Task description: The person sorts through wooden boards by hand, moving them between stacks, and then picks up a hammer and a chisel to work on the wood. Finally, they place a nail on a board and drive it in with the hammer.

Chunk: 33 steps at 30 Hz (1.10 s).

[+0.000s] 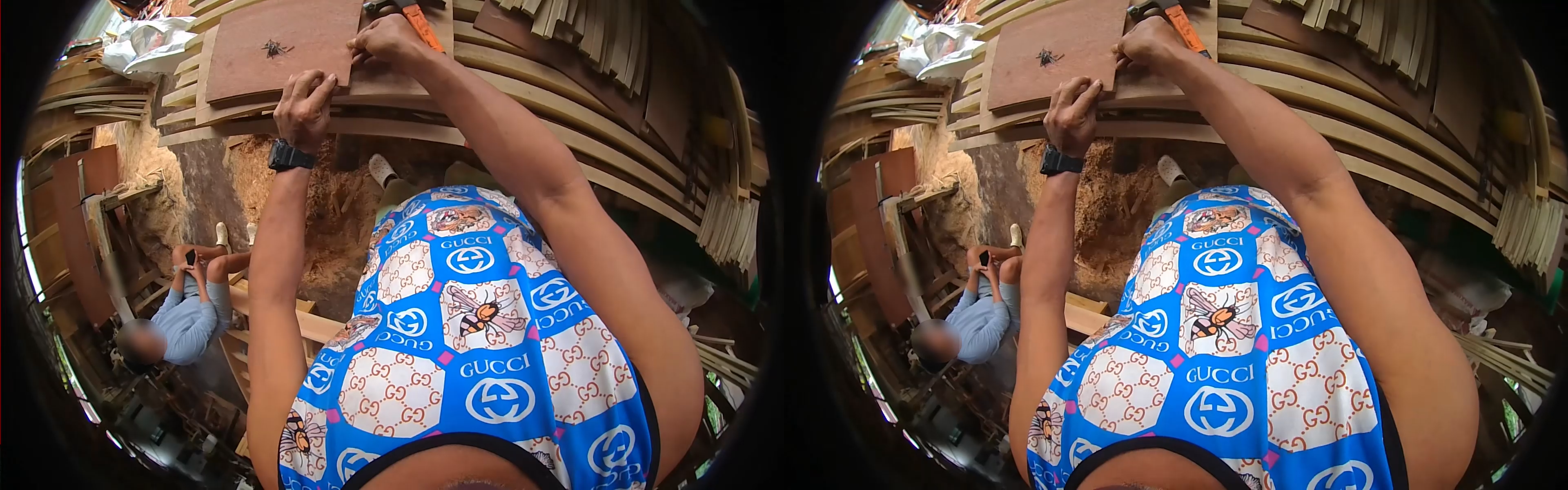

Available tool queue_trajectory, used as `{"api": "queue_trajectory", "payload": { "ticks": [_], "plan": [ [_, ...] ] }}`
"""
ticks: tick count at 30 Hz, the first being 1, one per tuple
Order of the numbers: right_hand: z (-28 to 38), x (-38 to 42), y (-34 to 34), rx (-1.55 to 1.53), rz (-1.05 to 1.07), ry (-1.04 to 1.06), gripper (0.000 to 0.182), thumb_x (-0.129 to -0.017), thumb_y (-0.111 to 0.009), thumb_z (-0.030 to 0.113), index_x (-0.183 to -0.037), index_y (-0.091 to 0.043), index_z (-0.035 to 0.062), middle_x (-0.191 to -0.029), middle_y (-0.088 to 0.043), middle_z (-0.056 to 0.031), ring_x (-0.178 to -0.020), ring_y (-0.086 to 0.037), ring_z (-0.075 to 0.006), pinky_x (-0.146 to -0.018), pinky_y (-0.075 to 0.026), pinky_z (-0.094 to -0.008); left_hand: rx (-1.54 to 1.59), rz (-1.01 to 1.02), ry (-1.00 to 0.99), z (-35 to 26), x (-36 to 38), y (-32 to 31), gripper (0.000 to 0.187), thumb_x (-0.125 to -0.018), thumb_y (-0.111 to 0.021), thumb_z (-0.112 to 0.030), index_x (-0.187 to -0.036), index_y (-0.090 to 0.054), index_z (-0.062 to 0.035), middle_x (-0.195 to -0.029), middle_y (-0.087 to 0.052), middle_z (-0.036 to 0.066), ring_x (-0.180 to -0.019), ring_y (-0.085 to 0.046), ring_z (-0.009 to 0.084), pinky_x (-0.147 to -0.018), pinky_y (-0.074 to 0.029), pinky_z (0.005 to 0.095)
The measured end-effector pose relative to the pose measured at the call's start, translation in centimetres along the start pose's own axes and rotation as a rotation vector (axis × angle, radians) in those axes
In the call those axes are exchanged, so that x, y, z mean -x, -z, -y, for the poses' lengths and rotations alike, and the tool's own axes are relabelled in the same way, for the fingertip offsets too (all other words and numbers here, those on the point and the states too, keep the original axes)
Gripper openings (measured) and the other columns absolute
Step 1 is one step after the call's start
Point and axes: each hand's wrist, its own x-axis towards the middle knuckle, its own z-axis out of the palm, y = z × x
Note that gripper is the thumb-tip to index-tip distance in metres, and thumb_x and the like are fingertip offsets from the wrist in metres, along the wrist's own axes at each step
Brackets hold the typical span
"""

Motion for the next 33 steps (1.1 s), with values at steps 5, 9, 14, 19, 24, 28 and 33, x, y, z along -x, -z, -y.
{"api": "queue_trajectory", "payload": {
  "ticks": [5,9,14,19,24,28,33],
  "plan": [
    [-0.4,-0.9,-0.1,0.039,0.016,0.020,0.019,-0.094,-0.072,0.016,-0.093,-0.078,-0.0018,-0.084,-0.078,-0.0107,-0.070,-0.075,-0.0160,-0.063,-0.057,-0.0277,-0.045,-0.009,0.068,-1.5,0.2,0.3,0.023,-0.084,-0.079,-0.013,-0.107,-0.080,-0.0170,-0.111,-0.066,0.009,-0.103,-0.065,0.0291,-0.081,-0.059,0.0401],
    [0.4,0.0,-0.4,0.003,0.002,-0.002,0.019,-0.095,-0.071,0.014,-0.092,-0.077,-0.0046,-0.083,-0.077,-0.0119,-0.070,-0.075,-0.0173,-0.062,-0.057,-0.0284,-0.204,0.041,0.169,-4.4,-0.4,1.4,0.029,-0.086,-0.079,-0.029,-0.109,-0.079,-0.0125,-0.110,-0.065,0.013,-0.100,-0.063,0.0327,-0.084,-0.055,0.0416],
    [0.8,0.1,-0.8,-0.071,0.048,0.007,0.016,-0.095,-0.072,0.009,-0.093,-0.072,-0.0073,-0.086,-0.074,-0.0143,-0.073,-0.074,-0.0197,-0.065,-0.060,-0.0284,-0.280,0.057,0.295,-5.2,0.1,0.6,0.041,-0.085,-0.077,-0.041,-0.108,-0.078,-0.0063,-0.101,-0.068,0.013,-0.095,-0.063,0.0312,-0.086,-0.051,0.0419],
    [0.6,0.3,-1.3,-0.091,0.063,0.013,0.015,-0.095,-0.072,0.009,-0.093,-0.073,-0.0058,-0.085,-0.074,-0.0126,-0.071,-0.072,-0.0191,-0.065,-0.060,-0.0287,-0.282,-0.098,0.350,-4.9,0.6,-0.9,0.030,-0.086,-0.075,-0.035,-0.101,-0.079,-0.0085,-0.088,-0.071,0.007,-0.088,-0.065,0.0261,-0.094,-0.046,0.0447],
    [-2.3,-2.3,-1.8,0.006,0.060,0.130,0.020,-0.086,-0.075,0.014,-0.075,-0.072,-0.0029,-0.070,-0.072,-0.0111,-0.059,-0.068,-0.0171,-0.052,-0.053,-0.0336,-0.262,-0.225,0.523,-5.9,0.9,-1.1,0.027,-0.085,-0.073,-0.030,-0.100,-0.076,-0.0090,-0.094,-0.068,0.008,-0.096,-0.061,0.0292,-0.101,-0.041,0.0501],
    [-0.3,-0.4,-2.4,-0.131,0.093,0.033,0.014,-0.096,-0.068,0.005,-0.088,-0.069,-0.0067,-0.080,-0.071,-0.0132,-0.067,-0.070,-0.0211,-0.059,-0.060,-0.0345,-0.222,-0.351,0.615,-6.3,1.1,-1.5,0.024,-0.076,-0.079,-0.028,-0.094,-0.076,-0.0111,-0.097,-0.064,0.007,-0.099,-0.061,0.0286,-0.101,-0.043,0.0486],
    [1.2,0.7,-2.5,-0.099,0.090,-0.037,0.015,-0.096,-0.069,0.008,-0.098,-0.067,-0.0067,-0.084,-0.073,-0.0149,-0.069,-0.073,-0.0229,-0.060,-0.059,-0.0320,-0.248,-0.384,0.630,-6.5,1.1,-0.1,0.031,-0.076,-0.081,-0.032,-0.100,-0.078,-0.0129,-0.119,-0.066,0.011,-0.122,-0.055,0.0335,-0.110,-0.036,0.0588]
  ]
}}
